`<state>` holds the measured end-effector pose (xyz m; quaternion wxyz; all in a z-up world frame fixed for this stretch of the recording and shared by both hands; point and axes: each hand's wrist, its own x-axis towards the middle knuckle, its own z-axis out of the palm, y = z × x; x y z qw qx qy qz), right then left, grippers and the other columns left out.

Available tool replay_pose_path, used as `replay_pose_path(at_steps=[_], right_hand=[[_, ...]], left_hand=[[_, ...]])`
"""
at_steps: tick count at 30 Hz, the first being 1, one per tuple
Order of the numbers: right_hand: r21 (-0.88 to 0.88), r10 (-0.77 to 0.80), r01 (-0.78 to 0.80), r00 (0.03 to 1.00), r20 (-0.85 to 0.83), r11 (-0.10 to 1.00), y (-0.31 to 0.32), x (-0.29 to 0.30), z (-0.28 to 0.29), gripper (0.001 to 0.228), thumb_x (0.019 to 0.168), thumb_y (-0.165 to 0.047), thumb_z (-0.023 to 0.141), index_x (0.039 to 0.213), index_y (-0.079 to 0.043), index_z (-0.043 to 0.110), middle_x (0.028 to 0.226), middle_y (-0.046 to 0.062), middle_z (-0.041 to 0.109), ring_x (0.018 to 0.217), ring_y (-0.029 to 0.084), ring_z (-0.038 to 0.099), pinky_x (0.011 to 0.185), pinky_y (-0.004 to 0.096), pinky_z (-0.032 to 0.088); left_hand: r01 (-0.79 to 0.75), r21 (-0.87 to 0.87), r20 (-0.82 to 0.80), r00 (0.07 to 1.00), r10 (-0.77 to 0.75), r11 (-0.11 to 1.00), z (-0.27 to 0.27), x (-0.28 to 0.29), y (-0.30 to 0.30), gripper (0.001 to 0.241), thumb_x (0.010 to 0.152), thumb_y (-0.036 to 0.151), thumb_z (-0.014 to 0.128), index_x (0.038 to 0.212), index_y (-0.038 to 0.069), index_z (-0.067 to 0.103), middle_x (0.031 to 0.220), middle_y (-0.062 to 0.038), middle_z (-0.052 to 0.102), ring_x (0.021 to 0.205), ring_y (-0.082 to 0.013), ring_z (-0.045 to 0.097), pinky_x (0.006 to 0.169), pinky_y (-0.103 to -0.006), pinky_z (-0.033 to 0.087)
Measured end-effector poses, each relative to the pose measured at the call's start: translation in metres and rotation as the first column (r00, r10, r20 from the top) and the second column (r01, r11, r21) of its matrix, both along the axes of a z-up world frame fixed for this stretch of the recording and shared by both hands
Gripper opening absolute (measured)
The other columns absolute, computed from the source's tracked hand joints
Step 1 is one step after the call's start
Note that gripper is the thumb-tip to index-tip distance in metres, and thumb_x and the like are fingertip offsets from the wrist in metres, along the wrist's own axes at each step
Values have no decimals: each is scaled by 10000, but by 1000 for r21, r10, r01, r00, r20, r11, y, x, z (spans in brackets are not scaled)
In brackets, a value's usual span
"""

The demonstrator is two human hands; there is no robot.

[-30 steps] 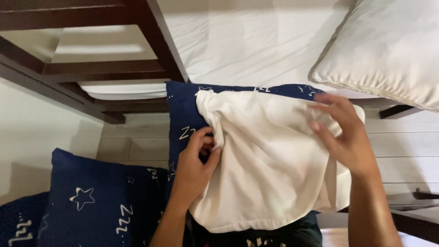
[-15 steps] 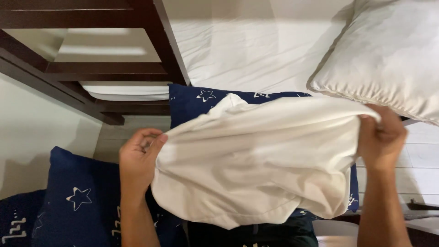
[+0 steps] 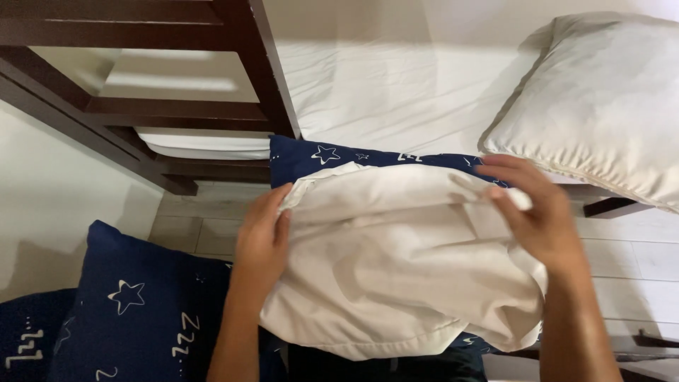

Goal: The person turns a white pillowcase inside out, then folds it neatly on their lap. They pick up a white pillow and insert it into the pillowcase, tucking the corners and smoothing the fabric to fit.

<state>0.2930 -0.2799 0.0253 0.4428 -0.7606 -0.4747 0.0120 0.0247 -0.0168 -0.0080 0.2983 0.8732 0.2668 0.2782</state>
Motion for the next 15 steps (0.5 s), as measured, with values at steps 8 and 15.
replay_pose_path(at_steps=[8,15], right_hand=[[-163,173,-156,980,102,974,54,-21,-43,618,756,-200,859,1326,-46,679,927,208,712,937,425,666,926,539,480],[-2,103,-104,983,150,995,5,-29,-80,205,849,-241,790,1047,-222,838,684,41,658,688,265,628,829,372,499]], left_hand=[[-49,-312,-142,990,4,949,-27,-10,13,378,893,240,784,1251,159,695,1078,-185,746,1094,-395,704,967,-498,555],[-17,-751,362,825,434,660,-50,-29,52,116,1021,206,688,936,128,673,752,2,655,684,-89,614,669,-243,532]])
